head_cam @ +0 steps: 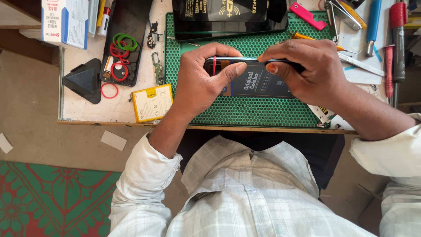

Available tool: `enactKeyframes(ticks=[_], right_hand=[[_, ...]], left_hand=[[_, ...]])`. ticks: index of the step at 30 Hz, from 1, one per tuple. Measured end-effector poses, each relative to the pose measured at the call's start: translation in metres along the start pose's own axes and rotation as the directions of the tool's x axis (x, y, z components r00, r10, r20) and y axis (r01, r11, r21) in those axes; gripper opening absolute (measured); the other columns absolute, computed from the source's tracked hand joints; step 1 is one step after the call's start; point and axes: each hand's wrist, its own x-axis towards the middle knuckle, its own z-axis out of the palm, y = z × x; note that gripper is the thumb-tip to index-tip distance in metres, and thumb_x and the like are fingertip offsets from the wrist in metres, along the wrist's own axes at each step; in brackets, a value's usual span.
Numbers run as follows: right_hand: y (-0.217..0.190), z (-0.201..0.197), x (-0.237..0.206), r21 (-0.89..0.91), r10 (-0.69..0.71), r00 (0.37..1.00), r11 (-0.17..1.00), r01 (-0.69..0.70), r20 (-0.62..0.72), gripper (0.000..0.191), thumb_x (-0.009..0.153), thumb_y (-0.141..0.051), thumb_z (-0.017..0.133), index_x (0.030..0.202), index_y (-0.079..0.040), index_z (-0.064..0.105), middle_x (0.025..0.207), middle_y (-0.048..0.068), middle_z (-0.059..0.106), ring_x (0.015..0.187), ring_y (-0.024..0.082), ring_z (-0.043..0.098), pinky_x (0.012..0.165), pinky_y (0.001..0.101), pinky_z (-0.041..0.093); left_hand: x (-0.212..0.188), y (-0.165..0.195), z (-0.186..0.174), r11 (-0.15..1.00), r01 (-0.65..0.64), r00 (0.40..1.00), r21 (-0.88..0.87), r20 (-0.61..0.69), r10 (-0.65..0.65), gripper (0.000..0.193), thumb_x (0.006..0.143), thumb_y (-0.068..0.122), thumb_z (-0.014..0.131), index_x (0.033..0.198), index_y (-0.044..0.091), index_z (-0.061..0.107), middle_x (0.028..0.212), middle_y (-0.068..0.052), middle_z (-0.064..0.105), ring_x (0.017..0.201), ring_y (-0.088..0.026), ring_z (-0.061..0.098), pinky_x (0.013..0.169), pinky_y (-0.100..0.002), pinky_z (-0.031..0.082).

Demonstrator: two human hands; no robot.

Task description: The person uses a green screwdriver to remove screws from a disassembled smartphone, then applies glue from a tube to the phone's internal frame. The person secures the phone with rubber bands and inspects the assembly.

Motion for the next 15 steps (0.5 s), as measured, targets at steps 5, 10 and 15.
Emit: enactKeyframes(ticks=[5,10,15], right_hand=[[0.0005,0.0006,0.0011,-0.001,-0.007,1.0,1.0,0.007,0.001,0.014,0.104,-0.007,0.074,0.116,-0.001,0.071,0.1,0.012,0.074,0.085,0.021,0.073,0.069,0.0327,0.055],[0.003,0.0016,-0.0006,-0.009,-0.016,1.0,1.0,0.016,0.0,0.015,0.103,-0.008,0.075,0.116,-0.001,0.071,0.099,0.013,0.075,0.084,0.021,0.073,0.066,0.0319,0.054],[0.0065,0.0029,-0.0037,-0.024,-0.04,0.999,0.999,0.04,-0.002,0.014,0.106,-0.008,0.074,0.118,-0.002,0.071,0.096,0.012,0.074,0.081,0.02,0.073,0.065,0.0301,0.054]], left_hand=[[0.0003,0.0003,0.0006,1.0,0.021,1.0,0.004,0.004,-0.021,0.022,0.091,0.023,0.084,0.103,0.005,0.076,0.09,-0.002,0.077,0.077,-0.007,0.071,0.068,-0.023,0.058],[0.0,-0.0002,0.0008,1.0,-0.012,1.0,0.009,0.002,0.012,0.023,0.092,0.022,0.084,0.104,0.005,0.076,0.092,-0.002,0.077,0.079,-0.007,0.071,0.071,-0.023,0.058],[-0.0012,-0.002,0.0006,0.997,0.06,0.998,-0.038,0.018,-0.059,0.023,0.091,0.022,0.083,0.103,0.005,0.076,0.089,-0.003,0.077,0.075,-0.007,0.07,0.066,-0.023,0.057]])
